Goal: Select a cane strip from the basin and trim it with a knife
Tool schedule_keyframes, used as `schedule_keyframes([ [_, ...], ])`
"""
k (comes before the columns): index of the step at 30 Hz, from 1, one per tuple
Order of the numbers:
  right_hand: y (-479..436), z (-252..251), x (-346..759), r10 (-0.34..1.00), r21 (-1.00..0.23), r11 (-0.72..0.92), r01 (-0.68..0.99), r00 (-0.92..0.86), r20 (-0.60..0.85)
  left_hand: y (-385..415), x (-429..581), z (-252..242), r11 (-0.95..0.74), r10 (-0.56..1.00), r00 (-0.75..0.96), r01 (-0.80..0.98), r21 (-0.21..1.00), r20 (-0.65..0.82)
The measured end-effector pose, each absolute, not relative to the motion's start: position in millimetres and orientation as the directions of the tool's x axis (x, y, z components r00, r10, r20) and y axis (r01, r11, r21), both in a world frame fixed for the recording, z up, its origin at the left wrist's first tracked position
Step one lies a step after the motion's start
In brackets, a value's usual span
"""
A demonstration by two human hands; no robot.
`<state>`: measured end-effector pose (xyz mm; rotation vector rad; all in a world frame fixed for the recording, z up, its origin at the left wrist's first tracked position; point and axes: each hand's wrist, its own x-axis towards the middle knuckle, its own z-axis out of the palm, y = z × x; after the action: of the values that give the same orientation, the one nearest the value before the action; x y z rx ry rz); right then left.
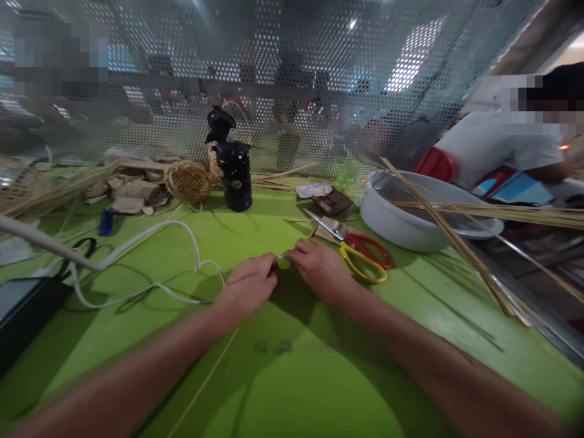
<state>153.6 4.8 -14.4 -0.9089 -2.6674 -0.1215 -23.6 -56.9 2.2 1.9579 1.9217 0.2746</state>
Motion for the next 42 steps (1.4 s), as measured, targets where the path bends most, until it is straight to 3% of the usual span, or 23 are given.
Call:
schedule_keyframes([
  [9, -1, -21, 147, 0.537, 0.024, 0.816, 0.577, -0.774, 0.335, -55, -23, -3, 0.004, 0.994, 0.039, 0.922, 0.388, -0.103],
  [16, 20, -15, 158, 0.531, 0.118, 0.793, 0.597, -0.774, 0.346, -60, -24, 7, 0.050, 0.986, 0.032, 0.878, 0.477, -0.161],
  [19, 29, -16, 165, 0.587, 0.055, 0.753, 0.655, -0.708, 0.392, -61, -26, 10, 0.053, 0.986, 0.034, 0.861, 0.505, -0.162],
  [22, 24, -19, 163, 0.639, -0.087, 0.735, 0.673, -0.644, 0.421, -57, -27, 7, 0.053, 0.986, 0.032, 0.869, 0.491, -0.163],
  [27, 5, -24, 149, 0.578, -0.266, 0.816, 0.514, -0.704, 0.413, -53, -27, 1, 0.032, 0.991, 0.031, 0.892, 0.452, -0.131],
  [30, 9, -23, 152, 0.575, -0.236, 0.817, 0.526, -0.715, 0.397, -53, -27, 2, 0.045, 0.991, 0.018, 0.881, 0.472, -0.129],
  [34, 17, -20, 158, 0.668, -0.207, 0.735, 0.646, -0.637, 0.385, -52, -28, 4, 0.072, 0.986, 0.019, 0.844, 0.532, -0.164],
  [39, 7, -20, 151, 0.590, -0.235, 0.806, 0.543, -0.715, 0.375, -50, -30, -1, 0.046, 0.993, 0.014, 0.863, 0.503, -0.114],
  [42, 10, -18, 152, 0.646, -0.198, 0.758, 0.621, -0.674, 0.359, -50, -30, -3, 0.057, 0.991, 0.019, 0.833, 0.551, -0.132],
])
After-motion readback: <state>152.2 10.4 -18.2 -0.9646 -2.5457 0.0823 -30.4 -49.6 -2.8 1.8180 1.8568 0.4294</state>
